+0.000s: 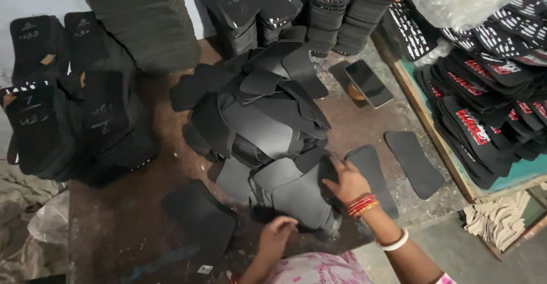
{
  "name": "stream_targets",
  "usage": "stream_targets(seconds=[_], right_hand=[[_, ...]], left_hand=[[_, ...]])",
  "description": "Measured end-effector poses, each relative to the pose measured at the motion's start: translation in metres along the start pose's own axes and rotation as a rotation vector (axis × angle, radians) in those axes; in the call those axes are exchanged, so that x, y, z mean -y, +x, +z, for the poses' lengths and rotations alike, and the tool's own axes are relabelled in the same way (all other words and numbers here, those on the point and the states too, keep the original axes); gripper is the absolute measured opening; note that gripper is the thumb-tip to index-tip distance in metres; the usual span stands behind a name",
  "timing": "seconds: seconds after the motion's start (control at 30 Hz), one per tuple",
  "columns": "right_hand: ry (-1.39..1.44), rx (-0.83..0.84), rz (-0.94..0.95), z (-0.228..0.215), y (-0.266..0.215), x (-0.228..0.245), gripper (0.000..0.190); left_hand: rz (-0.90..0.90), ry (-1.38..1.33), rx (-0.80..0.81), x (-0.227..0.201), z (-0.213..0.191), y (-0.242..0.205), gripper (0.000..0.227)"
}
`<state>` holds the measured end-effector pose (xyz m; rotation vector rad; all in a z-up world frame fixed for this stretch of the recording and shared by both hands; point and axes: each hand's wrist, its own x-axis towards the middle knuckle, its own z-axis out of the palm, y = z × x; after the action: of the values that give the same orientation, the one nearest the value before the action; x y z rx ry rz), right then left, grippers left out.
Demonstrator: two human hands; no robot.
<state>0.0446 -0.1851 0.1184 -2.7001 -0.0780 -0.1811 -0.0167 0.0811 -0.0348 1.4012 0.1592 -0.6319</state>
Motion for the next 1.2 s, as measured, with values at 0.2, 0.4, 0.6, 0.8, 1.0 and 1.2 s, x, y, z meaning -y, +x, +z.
stream_targets(seconds=[0.2,0.4,0.6,0.8,1.0,1.2], right_hand=[[0.104,0.172,0.364,0.023,-0.017,-0.042,0.059],[0.835,0.081,0.219,0.055,-0.054,-0.068,0.028],[1.078,-0.07,0.355,0.039,-0.08,-0.037,0.052],[0.849,-0.227,0.473,-0.004,-0.052,-0.131,0.058],[-0.14,-0.113,0.236,0.037,-0.04,-0.118,0.071],[0.002,0.063,0.381,0.028,-0.031,-0.024,0.076]], left_hand=[[0.758,0.476,-0.306,-0.131,0.014,-0.036,0.031],[0.927,0.951,-0.222,-0.156,0.044,-0.026,0.053],[0.405,0.294,-0.029,-0.097,0.073,-0.006,0.034],[0.265,0.051,-0.111,-0.066,0.034,0.015,0.036],[0.117,-0.318,-0.12,0.032,-0.017,0.043,0.023],[0.051,-0.245,0.101,0.012,0.005,0.026,0.026]])
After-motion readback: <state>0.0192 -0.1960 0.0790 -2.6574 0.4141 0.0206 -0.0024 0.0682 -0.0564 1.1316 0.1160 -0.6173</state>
